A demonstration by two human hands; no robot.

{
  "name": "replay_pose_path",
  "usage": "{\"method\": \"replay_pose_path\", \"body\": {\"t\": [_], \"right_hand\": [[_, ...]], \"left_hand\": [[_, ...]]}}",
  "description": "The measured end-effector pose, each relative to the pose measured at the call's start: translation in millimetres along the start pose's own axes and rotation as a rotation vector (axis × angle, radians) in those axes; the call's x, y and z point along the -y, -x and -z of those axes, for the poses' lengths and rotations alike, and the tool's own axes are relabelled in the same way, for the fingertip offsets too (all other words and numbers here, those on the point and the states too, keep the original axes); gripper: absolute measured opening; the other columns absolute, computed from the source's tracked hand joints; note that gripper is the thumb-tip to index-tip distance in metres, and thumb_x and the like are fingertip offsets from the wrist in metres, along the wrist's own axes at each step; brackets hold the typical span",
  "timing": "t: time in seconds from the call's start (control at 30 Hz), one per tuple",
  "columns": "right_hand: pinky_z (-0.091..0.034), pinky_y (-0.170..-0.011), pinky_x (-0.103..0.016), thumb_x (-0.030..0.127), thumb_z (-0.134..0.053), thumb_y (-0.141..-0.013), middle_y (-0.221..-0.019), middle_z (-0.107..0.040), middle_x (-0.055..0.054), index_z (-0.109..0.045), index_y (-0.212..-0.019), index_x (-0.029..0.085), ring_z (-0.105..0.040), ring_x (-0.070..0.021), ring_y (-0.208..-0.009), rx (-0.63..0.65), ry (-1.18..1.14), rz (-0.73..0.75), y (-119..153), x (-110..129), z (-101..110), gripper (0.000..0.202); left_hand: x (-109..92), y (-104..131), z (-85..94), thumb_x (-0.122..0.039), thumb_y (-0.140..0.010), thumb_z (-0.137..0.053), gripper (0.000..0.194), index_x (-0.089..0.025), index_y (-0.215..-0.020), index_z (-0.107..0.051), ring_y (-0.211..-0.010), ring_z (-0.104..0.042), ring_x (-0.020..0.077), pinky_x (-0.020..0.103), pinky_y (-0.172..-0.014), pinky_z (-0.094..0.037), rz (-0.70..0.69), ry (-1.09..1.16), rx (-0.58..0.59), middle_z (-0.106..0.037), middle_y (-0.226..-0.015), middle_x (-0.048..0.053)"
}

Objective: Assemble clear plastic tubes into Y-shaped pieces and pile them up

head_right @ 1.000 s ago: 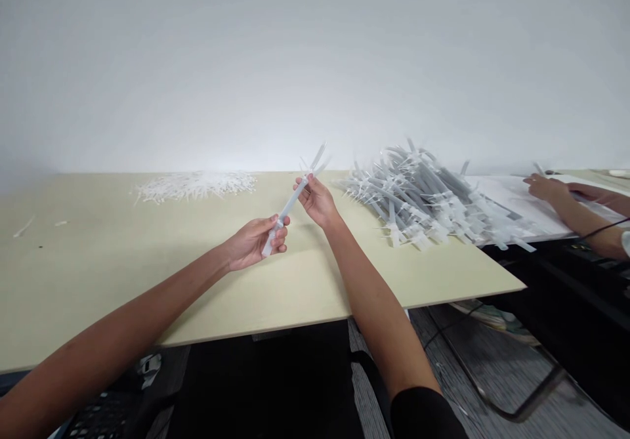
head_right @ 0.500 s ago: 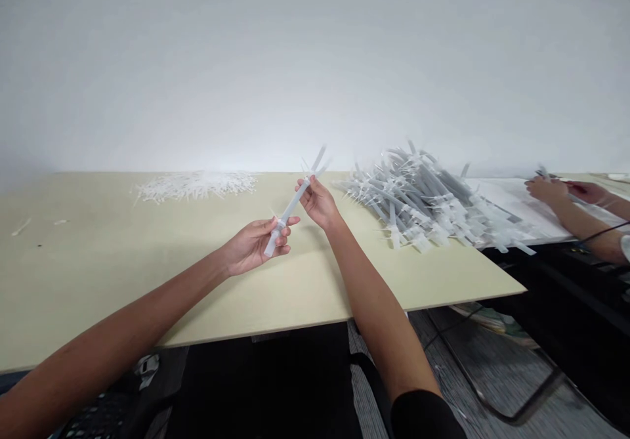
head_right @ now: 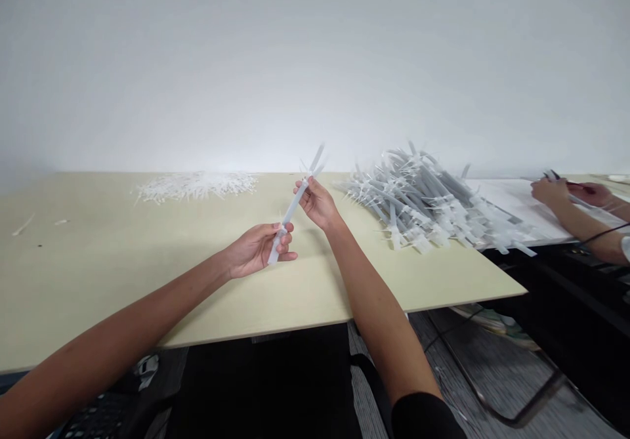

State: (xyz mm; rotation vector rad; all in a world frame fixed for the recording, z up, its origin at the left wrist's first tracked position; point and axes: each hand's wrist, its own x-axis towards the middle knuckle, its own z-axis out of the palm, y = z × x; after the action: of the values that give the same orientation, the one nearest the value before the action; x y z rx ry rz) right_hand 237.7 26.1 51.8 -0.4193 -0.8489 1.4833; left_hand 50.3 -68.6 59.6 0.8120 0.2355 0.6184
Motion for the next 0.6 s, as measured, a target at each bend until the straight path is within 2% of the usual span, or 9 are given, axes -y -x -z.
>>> {"method": "replay_pose_path", "body": {"t": [0.43,0.6], "right_hand": [[-0.057,-0.063,-0.019,0.026,-0.064,-0.081,-0.075,-0.07,0.0,-0.06,-0.085,0.017,-0.068,-0.0107,-0.066,-0.009,0.051,0.011,0.1,-2.5,0.2,0.011],[-0.057,-0.063,-0.019,0.027,-0.066,-0.08,-0.077,-0.071,0.0,-0.06,-0.086,0.017,-0.068,-0.0114,-0.068,-0.003,0.045,0.004,-1.3,-2.1,3.8,0.013]], "left_hand": [[2.6,-4.2,4.7,-0.022,-0.084,-0.053,0.01,-0.012,-0.084,-0.054,-0.054,-0.051,0.0066,0.035,-0.081,-0.053,-0.002,-0.079,-0.007,-0.052,-0.066,-0.001],[3.0,-2.6,2.2,-0.021,-0.085,-0.05,0.011,-0.012,-0.088,-0.055,-0.055,-0.053,0.0077,0.04,-0.088,-0.05,-0.016,-0.078,-0.033,-0.054,-0.067,0.0]]}}
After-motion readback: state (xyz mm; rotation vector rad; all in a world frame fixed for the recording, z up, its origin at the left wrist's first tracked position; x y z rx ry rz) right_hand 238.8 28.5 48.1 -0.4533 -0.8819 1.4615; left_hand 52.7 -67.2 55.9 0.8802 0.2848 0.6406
